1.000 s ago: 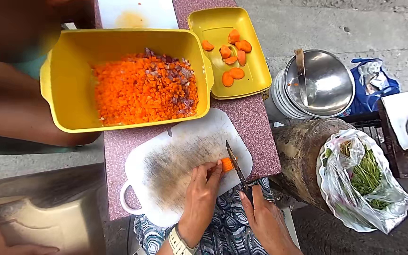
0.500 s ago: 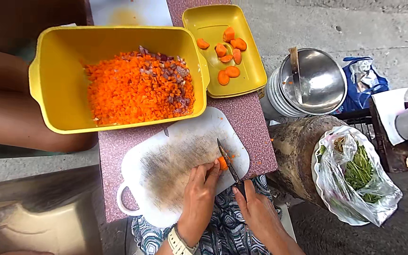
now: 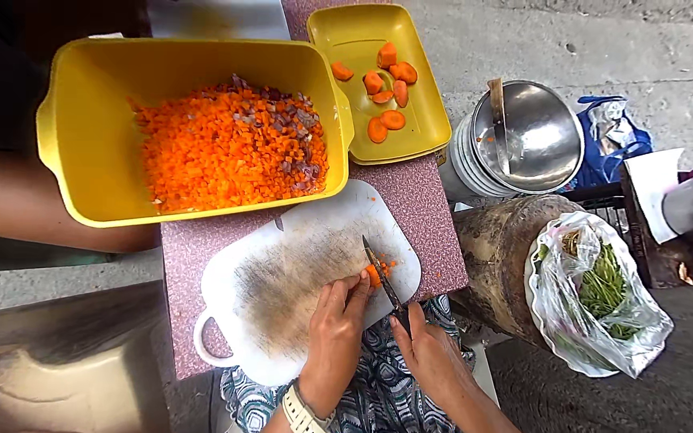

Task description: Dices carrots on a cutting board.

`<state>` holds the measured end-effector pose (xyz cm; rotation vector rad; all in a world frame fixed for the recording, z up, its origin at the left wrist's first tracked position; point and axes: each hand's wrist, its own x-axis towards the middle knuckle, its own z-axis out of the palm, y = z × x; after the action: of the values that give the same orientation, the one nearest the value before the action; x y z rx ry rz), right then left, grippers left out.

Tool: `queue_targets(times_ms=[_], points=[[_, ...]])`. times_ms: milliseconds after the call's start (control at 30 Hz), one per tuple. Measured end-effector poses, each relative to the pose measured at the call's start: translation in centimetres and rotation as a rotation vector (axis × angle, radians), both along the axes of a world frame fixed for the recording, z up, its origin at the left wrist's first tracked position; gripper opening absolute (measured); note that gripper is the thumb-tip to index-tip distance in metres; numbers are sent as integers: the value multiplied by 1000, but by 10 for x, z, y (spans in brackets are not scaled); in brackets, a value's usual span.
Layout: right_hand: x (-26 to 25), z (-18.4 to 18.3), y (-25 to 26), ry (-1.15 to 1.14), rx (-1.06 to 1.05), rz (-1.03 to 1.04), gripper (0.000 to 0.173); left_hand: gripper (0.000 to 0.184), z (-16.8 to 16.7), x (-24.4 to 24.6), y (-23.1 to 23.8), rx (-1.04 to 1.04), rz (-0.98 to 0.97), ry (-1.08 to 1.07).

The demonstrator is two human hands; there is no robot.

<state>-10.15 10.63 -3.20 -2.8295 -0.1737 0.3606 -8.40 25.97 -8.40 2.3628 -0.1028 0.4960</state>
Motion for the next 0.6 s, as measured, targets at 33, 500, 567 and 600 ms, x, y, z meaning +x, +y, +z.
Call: queue_targets(times_ms=[33, 500, 567, 600], points=[[1, 1, -4, 42, 61, -10, 47, 18, 0, 0, 0, 3, 0, 2], [-20, 3, 1, -66, -126, 12, 41, 17, 0, -3, 0, 4, -3, 4], [-13, 6, 6, -18, -133, 13, 41, 17, 1, -3, 0, 8, -3, 5], [-9, 7, 8, 3, -116, 9, 40, 17, 1, -3, 0, 9, -5, 4]])
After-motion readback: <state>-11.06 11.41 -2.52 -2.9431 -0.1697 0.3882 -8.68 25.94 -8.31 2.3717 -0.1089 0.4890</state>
